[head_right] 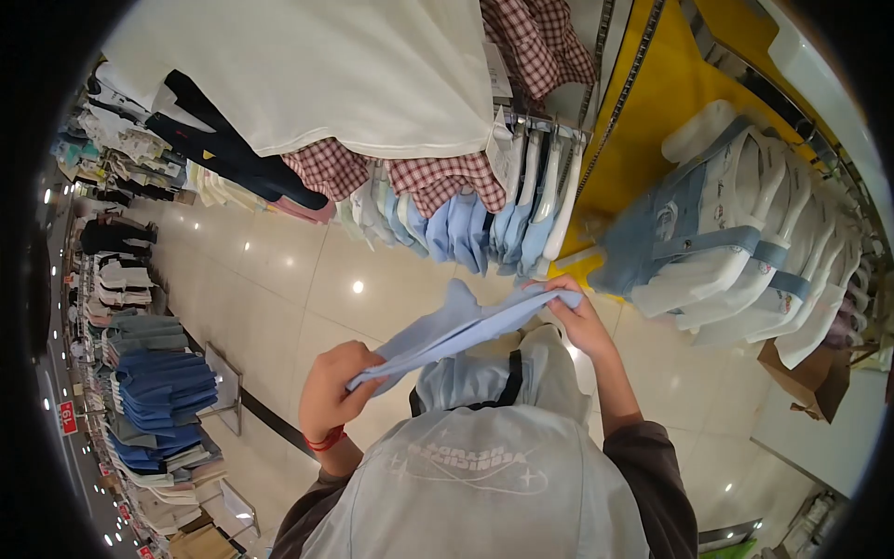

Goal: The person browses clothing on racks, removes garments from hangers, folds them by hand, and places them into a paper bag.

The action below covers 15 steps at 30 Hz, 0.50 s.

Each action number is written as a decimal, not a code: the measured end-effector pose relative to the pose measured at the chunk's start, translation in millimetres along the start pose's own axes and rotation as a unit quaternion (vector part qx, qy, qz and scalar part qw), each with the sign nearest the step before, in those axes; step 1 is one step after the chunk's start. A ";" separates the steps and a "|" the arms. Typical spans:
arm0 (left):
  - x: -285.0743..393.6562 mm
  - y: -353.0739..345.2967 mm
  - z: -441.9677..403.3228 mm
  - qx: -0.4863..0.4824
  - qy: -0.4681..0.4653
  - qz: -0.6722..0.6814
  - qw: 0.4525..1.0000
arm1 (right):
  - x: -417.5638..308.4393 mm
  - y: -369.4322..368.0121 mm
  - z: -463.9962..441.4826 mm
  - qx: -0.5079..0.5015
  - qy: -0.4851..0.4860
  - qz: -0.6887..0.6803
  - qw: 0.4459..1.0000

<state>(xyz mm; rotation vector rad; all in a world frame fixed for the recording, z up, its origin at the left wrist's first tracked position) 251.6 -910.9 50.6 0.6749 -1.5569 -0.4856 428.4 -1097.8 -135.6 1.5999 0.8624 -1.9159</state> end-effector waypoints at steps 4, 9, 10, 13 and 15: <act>25.4 -3.4 -0.5 -0.070 -0.093 0.195 0.974 | -2.9 -0.7 9.8 0.048 -0.074 -0.102 0.991; -22.4 -23.7 19.3 -0.127 -0.278 0.674 0.672 | -118.5 -35.8 37.1 -0.022 0.011 -0.040 0.999; -51.9 -58.2 9.4 -0.093 -0.193 0.770 0.600 | -134.3 -43.0 39.1 -0.039 0.032 -0.054 0.997; -125.3 -170.8 -13.6 0.067 0.021 0.914 0.400 | -138.0 -46.5 27.2 0.018 -0.025 -0.158 0.987; -137.5 -211.0 -24.7 0.102 0.089 0.911 0.389 | -130.7 -36.7 16.5 0.093 -0.056 -0.190 0.976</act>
Point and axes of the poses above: each hand's wrist, its own z-axis away from the middle knuckle, its own y-axis out of the back of the hand, x = y × z, the point moved 9 cm from there along -z, towards the middle knuckle, and after that the axes turned 3 degrees about -y, right-handed, at the moved point
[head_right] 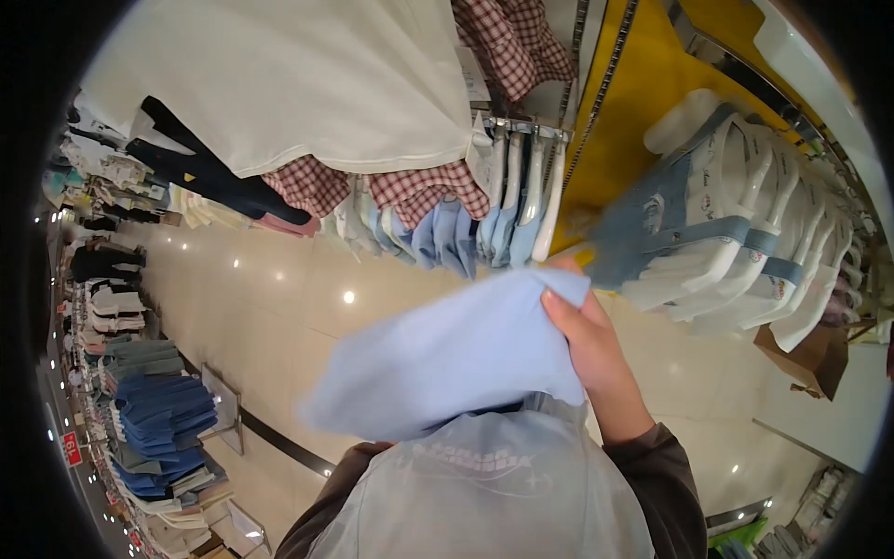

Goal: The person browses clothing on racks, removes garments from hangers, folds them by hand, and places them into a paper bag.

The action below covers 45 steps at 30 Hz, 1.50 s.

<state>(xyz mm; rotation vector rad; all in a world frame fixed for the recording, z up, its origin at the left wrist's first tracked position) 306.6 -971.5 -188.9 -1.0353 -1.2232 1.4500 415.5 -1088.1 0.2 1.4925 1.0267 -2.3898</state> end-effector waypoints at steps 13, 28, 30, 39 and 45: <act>-14.4 31.7 -9.8 0.102 0.038 -0.110 0.988 | 71.4 99.3 -40.0 0.080 0.015 0.236 0.968; 13.4 30.6 21.9 0.145 0.014 -0.200 0.969 | 55.9 -21.0 -1.8 -0.156 0.096 0.591 0.786; 31.0 21.3 28.1 0.159 -0.014 -0.205 0.966 | 77.0 -10.3 -5.0 -0.183 -0.063 0.500 0.844; 75.5 -25.5 17.9 0.137 -0.094 -0.138 0.976 | 135.4 23.3 -9.8 -0.125 -0.211 -0.023 0.969; 31.7 62.0 39.1 0.159 0.068 -0.279 0.945 | 140.5 27.3 -30.2 -0.067 -0.218 -0.236 0.945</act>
Point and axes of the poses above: each hand's wrist, its own z-axis away from the middle knuckle, its own y-axis out of the back of the hand, x = y × z, the point moved 9 cm from there along -z, towards the middle knuckle, and after that the axes turned 3 degrees about -y, right-handed, at the moved point
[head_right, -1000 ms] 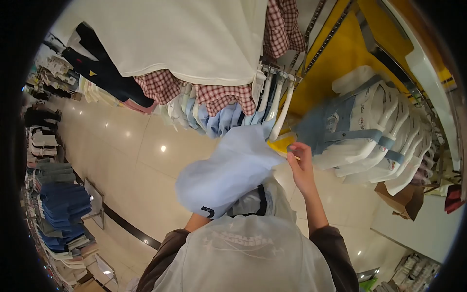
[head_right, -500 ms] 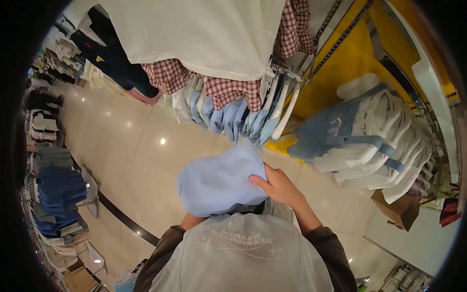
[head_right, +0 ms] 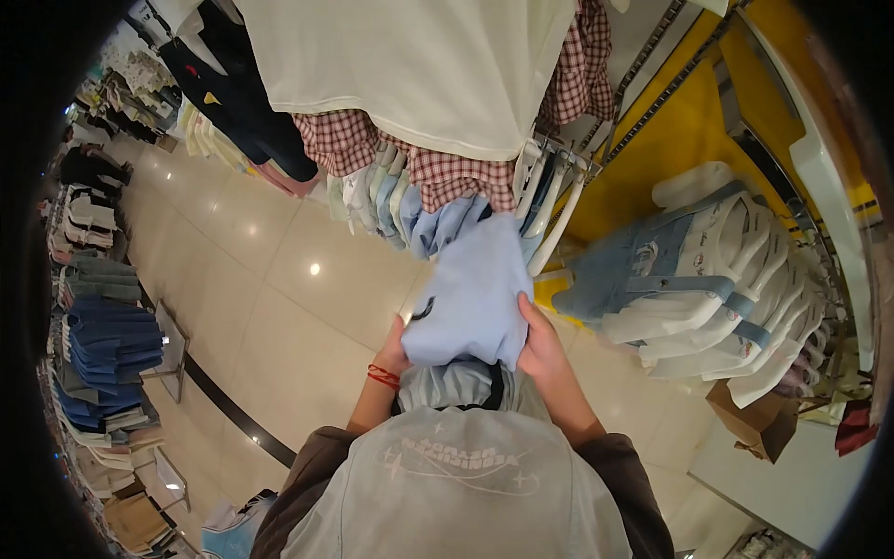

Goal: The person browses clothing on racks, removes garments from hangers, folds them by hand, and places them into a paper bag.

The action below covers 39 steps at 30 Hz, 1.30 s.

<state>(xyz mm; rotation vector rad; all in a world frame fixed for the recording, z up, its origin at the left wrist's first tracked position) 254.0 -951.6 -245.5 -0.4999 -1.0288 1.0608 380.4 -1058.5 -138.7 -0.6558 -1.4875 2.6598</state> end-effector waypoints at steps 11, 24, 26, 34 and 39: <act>34.0 -78.9 15.2 -0.144 -0.017 -0.152 0.978 | -43.1 6.3 6.2 0.086 0.110 0.304 0.942; 95.7 -106.0 50.9 0.013 -0.231 -0.259 0.938 | -47.5 -37.9 24.2 0.011 0.164 0.404 0.900; 108.8 -121.1 63.3 0.001 -0.273 -0.301 0.914 | -43.3 -62.5 30.4 -0.002 0.199 0.473 0.858; 150.5 -109.0 90.6 0.126 -0.382 -0.354 0.844 | -51.1 -63.3 22.6 0.102 0.192 0.597 0.772; 169.6 -140.6 100.5 0.137 -0.422 -0.590 0.674 | -70.9 -76.8 32.4 0.156 0.309 0.739 0.577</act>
Point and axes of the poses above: each hand's wrist, its own z-axis away from the middle knuckle, its own y-axis out of the back of the hand, x = y × z, the point moved 9 cm from there along -z, towards the middle knuckle, and after that the axes turned 3 degrees about -y, right-handed, at the moved point
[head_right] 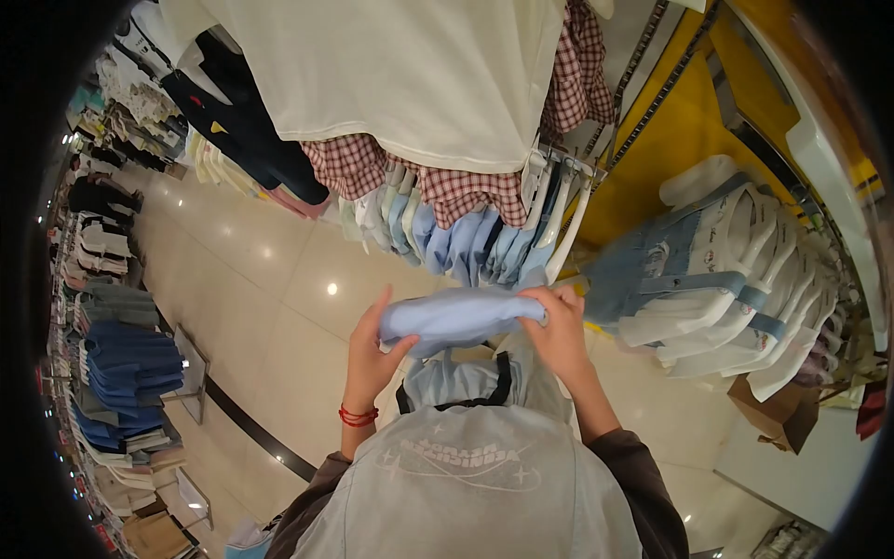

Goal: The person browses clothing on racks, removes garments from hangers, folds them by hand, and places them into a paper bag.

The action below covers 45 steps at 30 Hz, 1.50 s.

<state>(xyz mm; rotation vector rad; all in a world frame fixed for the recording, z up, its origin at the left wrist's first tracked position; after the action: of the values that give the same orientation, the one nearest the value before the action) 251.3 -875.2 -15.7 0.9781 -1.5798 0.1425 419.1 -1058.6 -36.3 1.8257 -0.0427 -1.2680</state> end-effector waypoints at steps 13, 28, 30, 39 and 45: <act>9.7 -5.3 -31.9 -0.183 -0.050 0.489 0.851 | -16.4 -28.8 21.0 -0.212 -0.090 -0.574 0.786; -112.1 -69.0 41.9 -0.035 0.385 0.571 0.724 | 21.2 -70.6 17.0 -0.146 -0.055 -0.370 0.916; -121.4 -60.1 54.6 -0.011 0.406 0.554 0.727 | 17.1 -64.3 16.5 -0.145 -0.070 -0.348 0.924; -26.2 -53.7 96.4 -0.405 0.245 0.278 0.836 | 34.1 -69.6 41.0 -0.313 -0.107 -0.191 0.924; -32.0 -56.7 91.2 -0.263 0.324 0.241 0.876 | 19.1 -56.7 56.3 -0.302 -0.006 -0.021 0.953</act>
<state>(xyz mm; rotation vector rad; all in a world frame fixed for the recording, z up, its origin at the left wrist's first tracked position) 216.5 -948.8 -92.8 0.0597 -1.1011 0.3274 360.7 -1069.1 -93.2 1.2916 0.3446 -1.1567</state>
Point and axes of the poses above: each hand's wrist, its own z-axis away from the middle knuckle, its own y-axis out of the back of the hand, x = y × z, the point moved 9 cm from there along -z, towards the middle knuckle, and after that the axes turned 3 degrees about -y, right-handed, at the moved point
